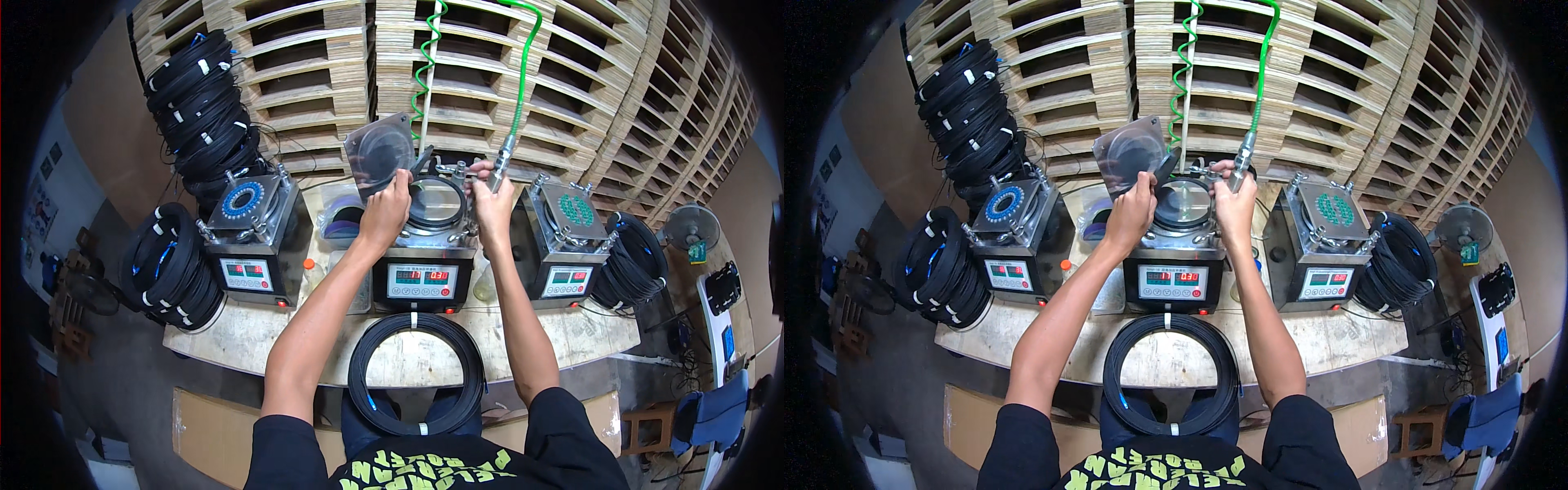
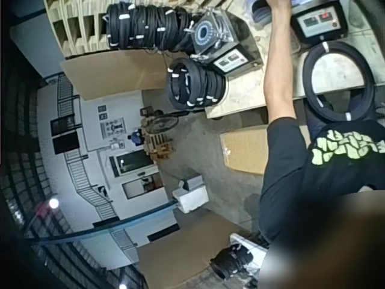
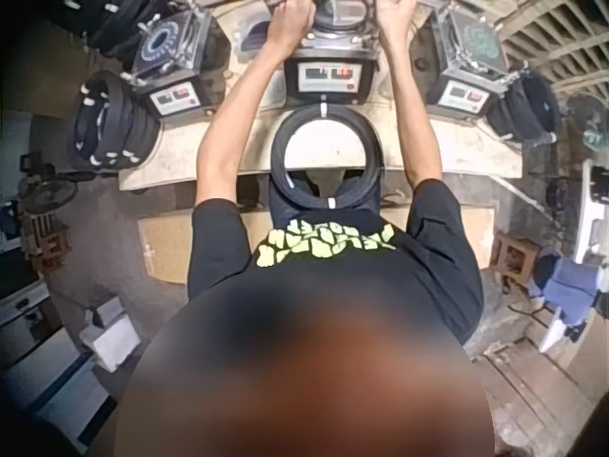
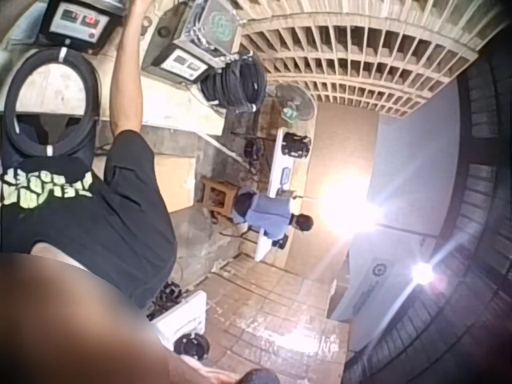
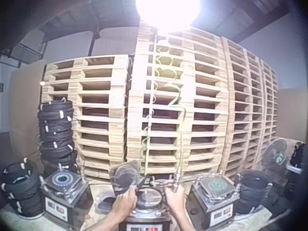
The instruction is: Binding a coil of black cable using a binding machine and then preparing the machine for the next unit.
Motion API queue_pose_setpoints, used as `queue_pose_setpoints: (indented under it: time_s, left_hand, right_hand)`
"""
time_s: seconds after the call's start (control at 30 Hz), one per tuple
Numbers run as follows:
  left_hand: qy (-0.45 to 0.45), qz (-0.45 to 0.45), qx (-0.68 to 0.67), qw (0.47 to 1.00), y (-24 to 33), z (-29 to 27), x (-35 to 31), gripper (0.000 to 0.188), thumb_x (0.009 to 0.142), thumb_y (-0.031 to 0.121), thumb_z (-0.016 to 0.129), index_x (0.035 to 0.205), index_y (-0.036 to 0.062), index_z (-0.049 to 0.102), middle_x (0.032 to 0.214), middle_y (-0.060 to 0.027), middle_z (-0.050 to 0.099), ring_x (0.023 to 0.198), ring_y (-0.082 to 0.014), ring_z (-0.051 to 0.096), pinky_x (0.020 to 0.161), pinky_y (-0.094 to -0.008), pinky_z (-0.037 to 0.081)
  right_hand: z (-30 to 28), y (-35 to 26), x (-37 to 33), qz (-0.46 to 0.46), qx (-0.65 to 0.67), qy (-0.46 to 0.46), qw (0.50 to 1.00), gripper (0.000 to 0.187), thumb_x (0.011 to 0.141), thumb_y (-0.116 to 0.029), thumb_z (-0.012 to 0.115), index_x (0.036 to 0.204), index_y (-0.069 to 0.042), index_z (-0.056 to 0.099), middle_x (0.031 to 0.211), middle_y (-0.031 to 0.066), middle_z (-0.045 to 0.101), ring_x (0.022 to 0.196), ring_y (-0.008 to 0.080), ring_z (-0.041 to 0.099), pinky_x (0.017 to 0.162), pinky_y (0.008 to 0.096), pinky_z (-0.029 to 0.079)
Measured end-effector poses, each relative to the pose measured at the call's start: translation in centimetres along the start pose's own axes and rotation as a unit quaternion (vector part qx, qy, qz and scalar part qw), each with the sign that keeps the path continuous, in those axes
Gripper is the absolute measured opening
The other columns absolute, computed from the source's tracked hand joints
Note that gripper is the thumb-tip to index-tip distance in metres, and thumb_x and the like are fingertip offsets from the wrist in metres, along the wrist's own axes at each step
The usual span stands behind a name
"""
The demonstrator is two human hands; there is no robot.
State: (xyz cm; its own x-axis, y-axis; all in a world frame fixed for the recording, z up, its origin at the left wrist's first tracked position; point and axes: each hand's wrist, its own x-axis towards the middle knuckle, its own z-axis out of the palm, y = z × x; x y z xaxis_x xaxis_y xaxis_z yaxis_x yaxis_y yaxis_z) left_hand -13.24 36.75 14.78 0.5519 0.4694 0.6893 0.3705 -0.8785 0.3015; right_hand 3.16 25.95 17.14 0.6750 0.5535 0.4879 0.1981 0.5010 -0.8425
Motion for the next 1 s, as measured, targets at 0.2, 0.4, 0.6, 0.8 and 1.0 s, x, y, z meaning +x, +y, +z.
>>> queue_pose_setpoints:
  time_s: [0.2, 0.4, 0.6, 0.8, 1.0]
  left_hand:
    - [-0.005, 0.132, 0.005, 0.991, 1.2, -1.3, 0.4, 0.033, 0.084, -0.003, 0.053, 0.115, 0.0052, 0.052, 0.101, -0.014, 0.066, 0.087, -0.0321, 0.065, 0.075, -0.0422, 0.054]
    - [-0.149, 0.212, 0.021, 0.966, 1.2, -1.9, 1.2, 0.039, 0.083, 0.004, 0.06, 0.121, 0.0108, 0.057, 0.114, -0.0079, 0.066, 0.099, -0.0307, 0.062, 0.086, -0.042, 0.052]
    - [-0.254, 0.199, -0.014, 0.947, 0.4, -2.1, 1.9, 0.033, 0.088, 0.012, 0.062, 0.12, 0.0144, 0.064, 0.118, -0.0072, 0.067, 0.099, -0.0318, 0.062, 0.086, -0.0422, 0.053]
    - [-0.252, 0.191, -0.03, 0.948, -0.9, -0.6, 1.6, 0.03, 0.09, 0.018, 0.063, 0.118, 0.0113, 0.069, 0.128, -0.0062, 0.063, 0.108, -0.0311, 0.059, 0.095, -0.0399, 0.049]
    - [-0.232, 0.173, -0.064, 0.955, 0.0, -0.2, 2.2, 0.025, 0.091, 0.021, 0.063, 0.111, 0.0069, 0.07, 0.121, -0.0081, 0.066, 0.107, -0.032, 0.06, 0.094, -0.0397, 0.049]
  right_hand:
    - [-2.3, -1.6, 2.0, 0.008, 0.057, -0.049, 0.997, 0.027, 0.085, 0.001, 0.05, 0.11, 0.003, 0.059, 0.097, 0.0097, 0.063, 0.081, 0.0172, 0.068, 0.072, 0.0281, 0.056]
    - [-5.8, -1.6, 1.6, 0.019, 0.018, -0.048, 0.999, 0.03, 0.084, -0.001, 0.051, 0.113, 0.003, 0.059, 0.099, 0.0087, 0.061, 0.081, 0.0162, 0.067, 0.072, 0.027, 0.054]
    - [-8.0, -2.0, 0.9, 0.051, 0.017, -0.053, 0.997, 0.028, 0.086, -0.001, 0.051, 0.112, 0.003, 0.06, 0.102, 0.0071, 0.058, 0.081, 0.0162, 0.066, 0.075, 0.0269, 0.054]
    - [-8.0, -2.1, 0.4, 0.064, 0.03, -0.058, 0.996, 0.028, 0.086, -0.001, 0.052, 0.112, 0.002, 0.061, 0.101, 0.0055, 0.055, 0.082, 0.016, 0.066, 0.073, 0.0265, 0.054]
    - [-7.3, -1.8, 1.0, 0.066, 0.032, -0.065, 0.995, 0.029, 0.085, -0.001, 0.053, 0.113, 0.001, 0.061, 0.099, 0.0047, 0.055, 0.082, 0.0164, 0.067, 0.073, 0.0268, 0.054]
